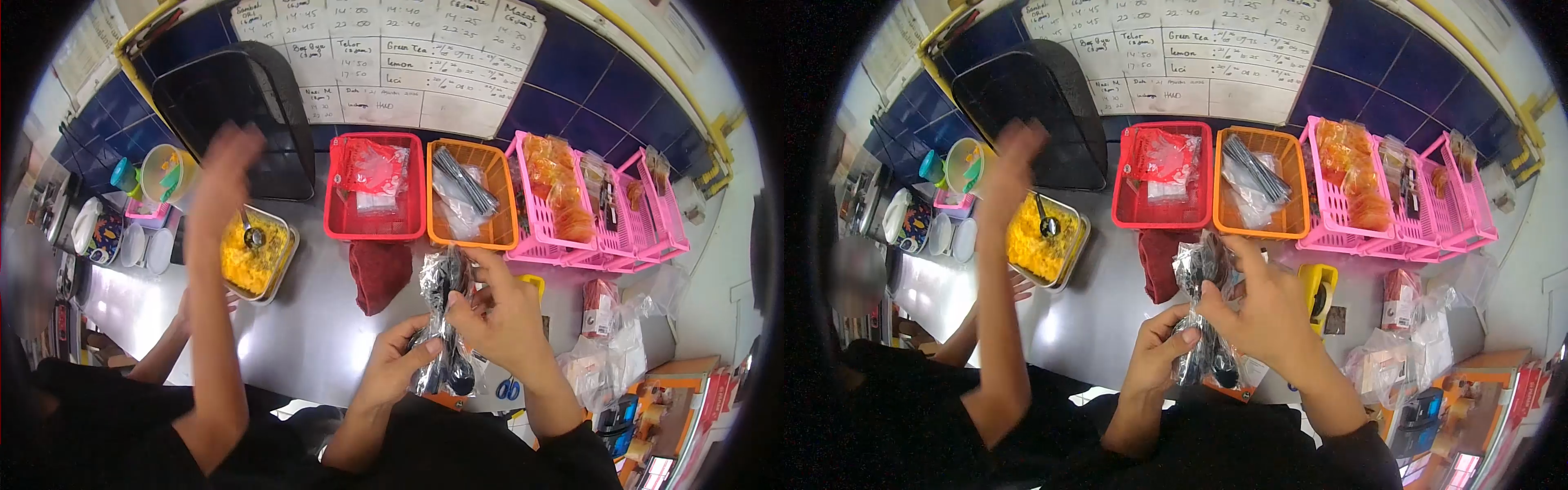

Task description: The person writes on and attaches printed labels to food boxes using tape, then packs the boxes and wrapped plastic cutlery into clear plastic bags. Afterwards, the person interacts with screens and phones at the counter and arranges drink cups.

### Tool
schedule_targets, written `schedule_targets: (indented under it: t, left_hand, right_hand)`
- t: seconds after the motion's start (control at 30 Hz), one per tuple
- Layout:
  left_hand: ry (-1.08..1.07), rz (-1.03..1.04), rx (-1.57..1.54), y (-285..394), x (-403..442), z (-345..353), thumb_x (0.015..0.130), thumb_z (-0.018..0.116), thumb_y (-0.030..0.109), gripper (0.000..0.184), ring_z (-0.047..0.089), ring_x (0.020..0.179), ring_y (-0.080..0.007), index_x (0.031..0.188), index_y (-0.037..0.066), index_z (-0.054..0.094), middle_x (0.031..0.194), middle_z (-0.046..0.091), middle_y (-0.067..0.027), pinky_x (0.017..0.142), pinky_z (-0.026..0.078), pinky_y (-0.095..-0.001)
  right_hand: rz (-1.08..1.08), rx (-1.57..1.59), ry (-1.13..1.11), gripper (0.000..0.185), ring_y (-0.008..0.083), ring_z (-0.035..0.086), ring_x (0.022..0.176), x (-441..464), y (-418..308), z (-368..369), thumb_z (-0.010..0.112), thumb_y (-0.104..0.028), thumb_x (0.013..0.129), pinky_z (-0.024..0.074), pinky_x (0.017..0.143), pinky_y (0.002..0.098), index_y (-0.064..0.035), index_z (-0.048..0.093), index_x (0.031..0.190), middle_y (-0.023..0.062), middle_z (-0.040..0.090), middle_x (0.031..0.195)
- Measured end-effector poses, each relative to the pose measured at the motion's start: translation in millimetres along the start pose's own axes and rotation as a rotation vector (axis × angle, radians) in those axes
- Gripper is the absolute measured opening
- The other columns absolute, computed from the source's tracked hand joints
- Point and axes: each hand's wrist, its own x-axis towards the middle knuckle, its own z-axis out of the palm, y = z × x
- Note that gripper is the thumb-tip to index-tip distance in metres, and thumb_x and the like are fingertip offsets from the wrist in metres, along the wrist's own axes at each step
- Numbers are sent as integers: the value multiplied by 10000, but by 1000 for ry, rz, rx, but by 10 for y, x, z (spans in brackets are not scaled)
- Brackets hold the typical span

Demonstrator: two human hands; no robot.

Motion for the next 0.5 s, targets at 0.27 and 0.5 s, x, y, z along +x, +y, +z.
schedule_targets:
  t: [0.27,0.5]
  left_hand:
    - [58,55,53,-248,-252,459,917,640,79,352,643,802,-91,1231,-72,591,1015,682,-84,717,531,-248]
    - [84,24,-92,-628,-461,852,890,637,96,356,674,829,-129,1204,-67,596,1023,687,-107,759,553,-272]
  right_hand:
    - [-356,-277,58,554,343,637,874,-244,47,-598,754,-257,753,514,711,409,2,558,1202,184,583,1029]
    - [-235,96,-90,419,219,596,795,-533,236,-1123,825,-289,722,473,677,347,-7,590,924,131,571,964]
